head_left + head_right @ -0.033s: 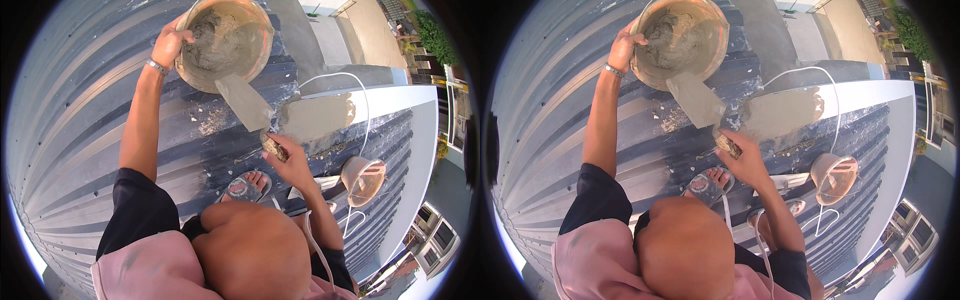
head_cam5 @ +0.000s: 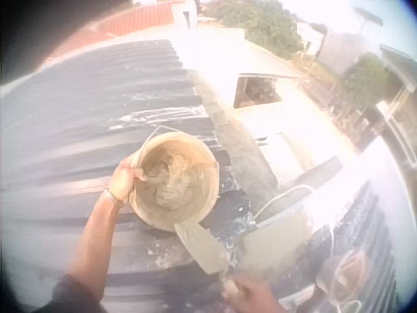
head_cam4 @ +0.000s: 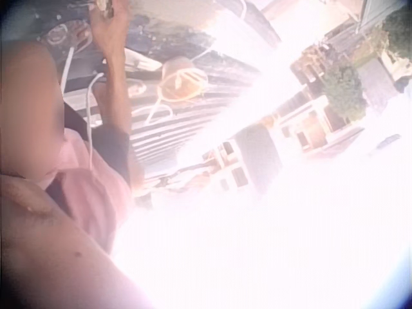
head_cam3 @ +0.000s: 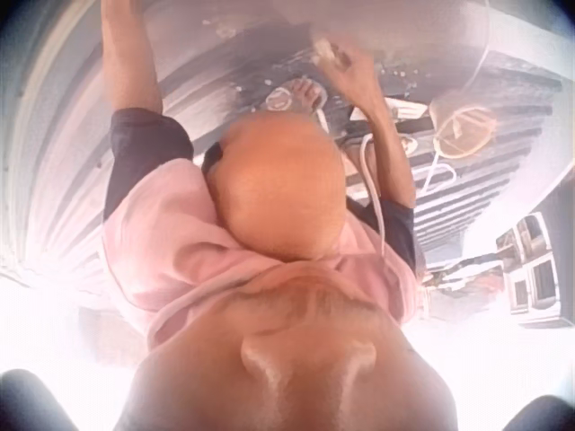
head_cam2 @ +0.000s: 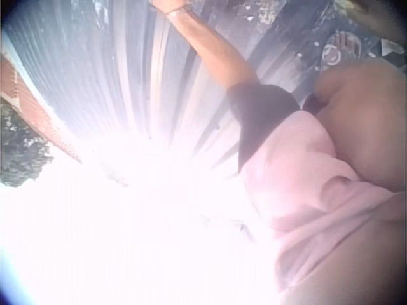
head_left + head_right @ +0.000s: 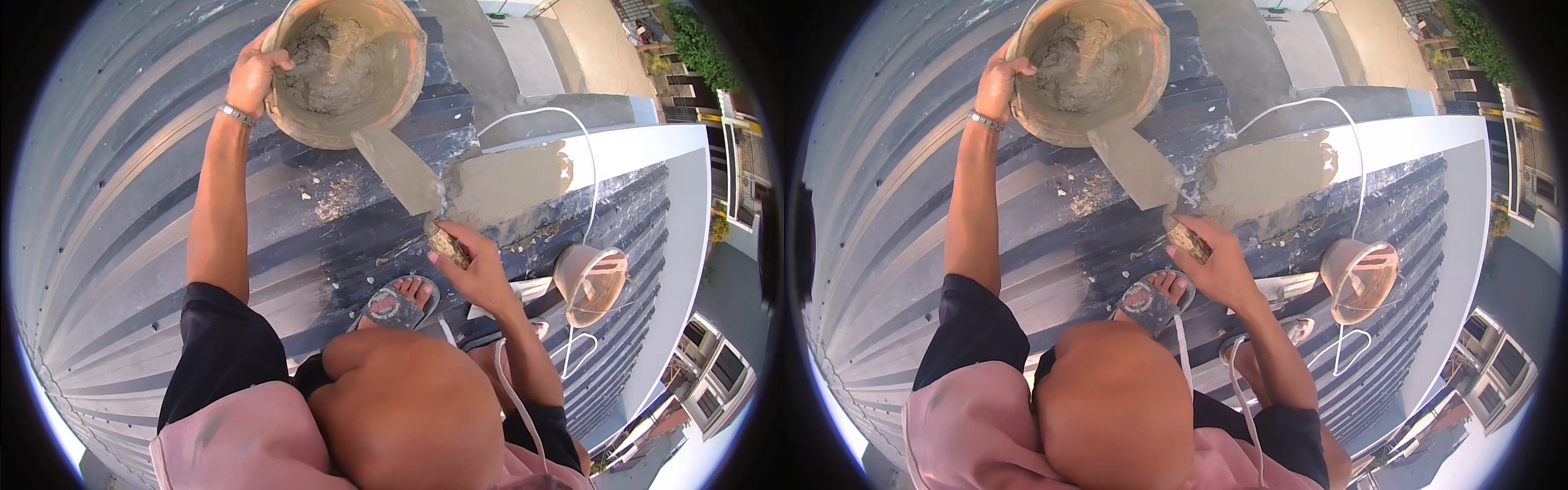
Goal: The person scoops cement from a bucket with a trowel and spreads it onto a corrugated metal roof. They repeatedly smooth the cement with a trowel and a float, occasionally cleaning the tools with a brush.
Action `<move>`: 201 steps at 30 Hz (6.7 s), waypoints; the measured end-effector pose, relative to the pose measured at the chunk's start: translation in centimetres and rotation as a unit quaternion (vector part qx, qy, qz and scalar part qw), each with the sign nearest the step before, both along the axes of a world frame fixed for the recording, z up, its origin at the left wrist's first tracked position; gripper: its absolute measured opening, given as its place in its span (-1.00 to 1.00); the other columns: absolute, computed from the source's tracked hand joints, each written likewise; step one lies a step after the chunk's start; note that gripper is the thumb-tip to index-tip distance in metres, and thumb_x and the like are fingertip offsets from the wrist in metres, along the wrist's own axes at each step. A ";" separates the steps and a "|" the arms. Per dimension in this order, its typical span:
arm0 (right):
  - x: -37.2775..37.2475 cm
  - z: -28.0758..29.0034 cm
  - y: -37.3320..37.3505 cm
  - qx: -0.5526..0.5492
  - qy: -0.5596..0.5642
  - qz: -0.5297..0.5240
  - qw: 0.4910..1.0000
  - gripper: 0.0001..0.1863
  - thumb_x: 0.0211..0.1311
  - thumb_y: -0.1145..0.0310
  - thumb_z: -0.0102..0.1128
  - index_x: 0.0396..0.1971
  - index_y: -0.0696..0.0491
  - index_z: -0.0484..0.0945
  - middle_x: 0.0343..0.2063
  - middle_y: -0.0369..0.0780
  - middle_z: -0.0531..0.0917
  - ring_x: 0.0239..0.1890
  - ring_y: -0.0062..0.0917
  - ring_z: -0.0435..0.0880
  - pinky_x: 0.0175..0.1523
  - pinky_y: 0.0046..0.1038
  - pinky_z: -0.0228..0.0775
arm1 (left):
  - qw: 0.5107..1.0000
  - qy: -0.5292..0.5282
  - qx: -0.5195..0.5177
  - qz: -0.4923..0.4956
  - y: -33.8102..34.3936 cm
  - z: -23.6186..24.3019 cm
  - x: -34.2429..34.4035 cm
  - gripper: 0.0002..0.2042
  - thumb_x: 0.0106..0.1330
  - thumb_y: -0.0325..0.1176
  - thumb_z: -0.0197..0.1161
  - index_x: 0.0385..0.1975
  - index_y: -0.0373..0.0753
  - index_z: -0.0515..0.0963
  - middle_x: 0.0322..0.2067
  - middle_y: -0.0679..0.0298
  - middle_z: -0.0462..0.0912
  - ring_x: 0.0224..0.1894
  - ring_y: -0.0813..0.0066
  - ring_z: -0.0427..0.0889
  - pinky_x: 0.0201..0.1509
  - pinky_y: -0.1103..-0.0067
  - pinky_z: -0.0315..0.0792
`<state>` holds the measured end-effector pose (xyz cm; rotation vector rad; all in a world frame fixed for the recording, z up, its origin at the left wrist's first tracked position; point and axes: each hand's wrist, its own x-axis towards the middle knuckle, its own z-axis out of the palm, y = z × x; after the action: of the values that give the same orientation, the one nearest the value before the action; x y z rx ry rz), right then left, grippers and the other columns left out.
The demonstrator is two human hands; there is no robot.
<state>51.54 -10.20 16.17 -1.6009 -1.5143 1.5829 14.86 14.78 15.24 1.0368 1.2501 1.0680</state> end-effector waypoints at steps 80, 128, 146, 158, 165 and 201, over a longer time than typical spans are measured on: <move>-2.0 -1.1 1.5 -0.068 -0.287 -0.076 0.953 -0.62 0.48 0.27 0.22 0.07 0.28 0.52 -0.08 0.31 0.69 0.00 0.29 0.68 0.13 0.07 0.49 | 0.690 0.679 -0.014 0.250 -11.7 -13.6 -8.9 -0.47 0.44 0.08 0.26 0.26 -0.12 0.57 0.11 0.22 0.74 0.21 0.19 0.68 0.33 0.20 0.42; 13.2 1.7 -0.1 -0.126 -0.266 -0.041 0.955 -0.70 0.46 0.33 0.24 0.05 0.20 0.56 -0.30 0.03 0.71 -0.26 -0.17 0.72 -0.07 -0.24 0.53 | 0.669 0.701 -0.055 0.241 -11.2 -13.3 -8.2 -0.66 0.32 -0.09 0.20 0.02 0.03 0.73 0.06 0.31 0.74 0.21 0.21 0.66 0.31 0.17 0.42; 2.0 0.7 4.0 -0.055 -0.441 0.030 0.895 -0.66 0.47 0.26 0.22 0.06 0.17 0.57 -0.05 0.07 0.70 -0.03 0.12 0.73 0.06 0.04 0.57 | 0.663 0.707 -0.060 0.237 -11.3 -13.3 -8.2 -0.65 0.33 -0.07 0.21 0.01 -0.03 0.72 0.06 0.31 0.75 0.19 0.18 0.67 0.30 0.19 0.44; 5.7 10.1 9.2 -0.097 -0.427 0.047 0.898 -0.71 0.47 0.33 0.31 0.04 0.18 0.59 -0.26 0.02 0.77 -0.23 -0.18 0.78 -0.07 -0.23 0.53 | 0.654 0.721 -0.123 0.193 -11.6 -12.7 -8.4 -0.60 0.33 -0.12 0.22 0.15 0.01 0.65 0.17 0.31 0.66 0.29 0.21 0.58 0.36 0.19 0.35; 4.7 7.8 18.7 -0.049 -0.482 0.278 0.830 -0.70 0.47 0.29 0.26 -0.03 0.23 0.62 -0.28 0.17 0.74 -0.16 0.13 0.74 0.00 -0.04 0.55 | 0.666 0.715 -0.114 0.182 -10.9 -12.6 -8.2 -0.60 0.30 -0.15 0.20 0.13 0.08 0.69 0.21 0.31 0.66 0.36 0.21 0.51 0.39 0.20 0.30; 15.4 -5.2 21.8 -0.151 -0.458 0.410 0.774 -0.68 0.49 0.22 0.32 0.18 -0.19 0.61 0.02 -0.25 0.77 0.15 -0.26 0.71 0.52 0.10 0.06 | 0.634 0.741 -0.127 0.181 -10.8 -13.9 -9.2 -0.56 0.37 -0.01 0.12 0.18 0.15 0.70 0.29 0.39 0.65 0.42 0.25 0.51 0.49 0.19 0.28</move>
<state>66.94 11.61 10.99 -2.2466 -2.9143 1.5097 5.62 4.00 1.38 1.4654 2.9196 -0.0146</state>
